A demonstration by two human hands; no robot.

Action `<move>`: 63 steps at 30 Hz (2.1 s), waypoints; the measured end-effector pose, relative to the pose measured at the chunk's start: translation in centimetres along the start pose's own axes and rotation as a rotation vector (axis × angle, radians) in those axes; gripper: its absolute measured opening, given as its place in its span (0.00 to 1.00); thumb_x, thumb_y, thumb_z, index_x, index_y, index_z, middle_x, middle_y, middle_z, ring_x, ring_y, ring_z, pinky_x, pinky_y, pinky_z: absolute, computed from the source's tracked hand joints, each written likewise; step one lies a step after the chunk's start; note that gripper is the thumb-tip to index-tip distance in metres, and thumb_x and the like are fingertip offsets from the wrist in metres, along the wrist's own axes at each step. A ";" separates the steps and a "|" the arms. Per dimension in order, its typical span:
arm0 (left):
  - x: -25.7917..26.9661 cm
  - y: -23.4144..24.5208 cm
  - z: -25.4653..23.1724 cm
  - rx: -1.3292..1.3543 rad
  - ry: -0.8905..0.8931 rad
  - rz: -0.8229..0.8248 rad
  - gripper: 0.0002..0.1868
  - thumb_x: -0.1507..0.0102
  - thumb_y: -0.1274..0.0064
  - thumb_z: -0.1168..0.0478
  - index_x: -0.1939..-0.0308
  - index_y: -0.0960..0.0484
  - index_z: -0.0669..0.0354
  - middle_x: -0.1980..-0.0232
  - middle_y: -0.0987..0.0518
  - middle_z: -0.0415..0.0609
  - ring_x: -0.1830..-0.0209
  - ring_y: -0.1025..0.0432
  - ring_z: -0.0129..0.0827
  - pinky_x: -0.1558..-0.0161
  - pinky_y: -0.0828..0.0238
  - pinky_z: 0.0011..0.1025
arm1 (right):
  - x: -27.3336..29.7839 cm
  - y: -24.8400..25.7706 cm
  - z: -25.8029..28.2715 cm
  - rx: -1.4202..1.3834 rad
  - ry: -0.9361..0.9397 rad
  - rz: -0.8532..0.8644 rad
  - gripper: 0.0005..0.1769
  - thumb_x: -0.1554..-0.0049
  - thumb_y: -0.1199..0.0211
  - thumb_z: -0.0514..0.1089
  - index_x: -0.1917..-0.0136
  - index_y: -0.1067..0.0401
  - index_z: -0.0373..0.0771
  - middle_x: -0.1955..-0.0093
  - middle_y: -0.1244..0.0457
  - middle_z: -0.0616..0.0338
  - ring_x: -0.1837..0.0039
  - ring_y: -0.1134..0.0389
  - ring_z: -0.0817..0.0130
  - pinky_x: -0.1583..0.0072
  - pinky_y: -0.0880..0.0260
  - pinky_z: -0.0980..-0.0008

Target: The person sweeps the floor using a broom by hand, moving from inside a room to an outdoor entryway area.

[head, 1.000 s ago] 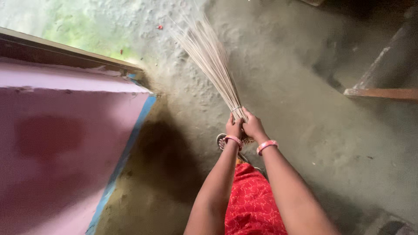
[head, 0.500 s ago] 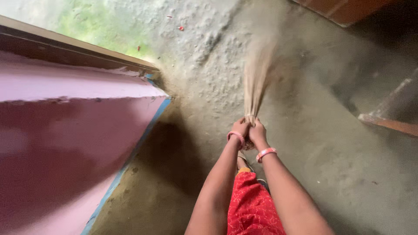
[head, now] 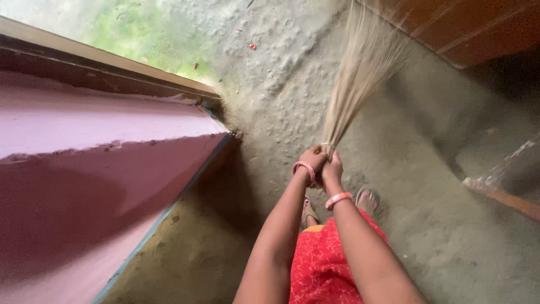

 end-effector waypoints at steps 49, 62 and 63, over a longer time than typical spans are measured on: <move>-9.9 -1.1 -12.4 0.361 0.286 -0.581 0.30 0.42 0.51 0.55 0.35 0.23 0.59 0.41 0.19 0.62 0.39 0.25 0.50 0.39 0.32 0.39 | -17.8 -1.4 16.5 0.536 0.249 0.600 0.27 0.44 0.36 0.47 0.33 0.30 0.40 0.44 0.28 0.47 0.44 0.28 0.59 0.41 0.28 0.59; -9.0 -1.2 -12.9 0.626 0.427 -0.518 0.27 0.48 0.34 0.58 0.48 0.21 0.66 0.54 0.16 0.56 0.57 0.20 0.39 0.53 0.23 0.37 | -10.3 -0.2 25.3 1.059 0.269 0.600 0.41 0.49 0.38 0.52 0.23 0.44 0.61 0.43 0.31 0.41 0.41 0.30 0.38 0.42 0.31 0.47; -8.5 -1.5 -13.2 0.729 0.383 -0.534 0.25 0.49 0.33 0.61 0.50 0.20 0.65 0.55 0.15 0.54 0.58 0.19 0.38 0.55 0.23 0.36 | -9.8 0.2 25.5 1.076 0.287 0.633 0.45 0.51 0.37 0.52 0.22 0.46 0.61 0.47 0.30 0.39 0.43 0.29 0.38 0.43 0.29 0.48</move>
Point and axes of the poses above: each hand's wrist, its own x-axis away from the middle knuckle, its own y-axis out of the back of the hand, z = x × y, the point moved 7 cm from there along -x, towards the middle knuckle
